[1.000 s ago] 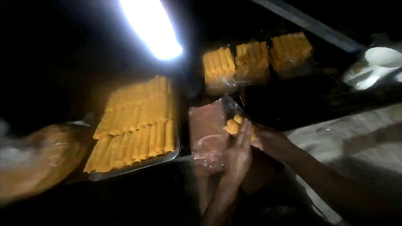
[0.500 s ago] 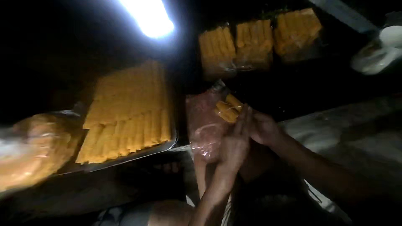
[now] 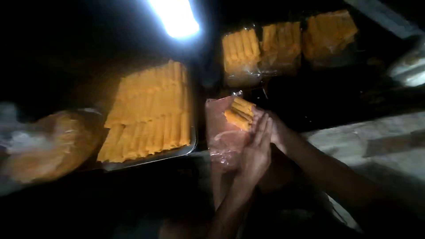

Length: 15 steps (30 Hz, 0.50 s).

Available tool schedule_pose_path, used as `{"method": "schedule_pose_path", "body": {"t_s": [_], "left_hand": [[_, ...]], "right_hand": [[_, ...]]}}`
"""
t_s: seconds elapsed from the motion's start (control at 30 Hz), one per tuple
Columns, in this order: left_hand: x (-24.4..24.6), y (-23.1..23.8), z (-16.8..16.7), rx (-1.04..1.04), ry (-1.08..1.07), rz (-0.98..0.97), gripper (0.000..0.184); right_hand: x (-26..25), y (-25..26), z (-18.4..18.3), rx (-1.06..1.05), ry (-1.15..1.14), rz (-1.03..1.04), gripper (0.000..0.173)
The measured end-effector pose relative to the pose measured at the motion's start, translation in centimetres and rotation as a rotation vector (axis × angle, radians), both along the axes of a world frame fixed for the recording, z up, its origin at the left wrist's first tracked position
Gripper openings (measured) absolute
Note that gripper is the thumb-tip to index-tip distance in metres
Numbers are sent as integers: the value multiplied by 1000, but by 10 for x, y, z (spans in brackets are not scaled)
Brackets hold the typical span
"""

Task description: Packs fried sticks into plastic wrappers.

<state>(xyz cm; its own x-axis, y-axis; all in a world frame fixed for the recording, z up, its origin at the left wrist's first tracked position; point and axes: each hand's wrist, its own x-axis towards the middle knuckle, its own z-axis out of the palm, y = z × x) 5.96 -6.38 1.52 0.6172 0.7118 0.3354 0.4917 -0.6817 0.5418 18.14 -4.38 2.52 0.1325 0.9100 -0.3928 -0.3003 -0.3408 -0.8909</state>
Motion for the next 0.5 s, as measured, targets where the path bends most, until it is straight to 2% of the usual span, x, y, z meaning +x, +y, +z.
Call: {"method": "schedule_pose_path", "body": {"t_s": [0.1,0.2,0.33,0.43,0.5], "left_hand": [[-13,0,4,-49,-45,14,58],[-32,6,10,-58,-125,99,57],[-57,18,11,-90,-157,323,49],[-66,23,10,-254,-226,389,57],[-67,22,9,-396,-326,394,62]], "right_hand": [[-5,9,15,-85,179,-46,33],[-1,-1,22,-35,81,2,37],[9,-21,27,-13,-223,45,49],[24,-35,23,48,-600,135,51],[29,-43,13,92,-790,117,46]]}}
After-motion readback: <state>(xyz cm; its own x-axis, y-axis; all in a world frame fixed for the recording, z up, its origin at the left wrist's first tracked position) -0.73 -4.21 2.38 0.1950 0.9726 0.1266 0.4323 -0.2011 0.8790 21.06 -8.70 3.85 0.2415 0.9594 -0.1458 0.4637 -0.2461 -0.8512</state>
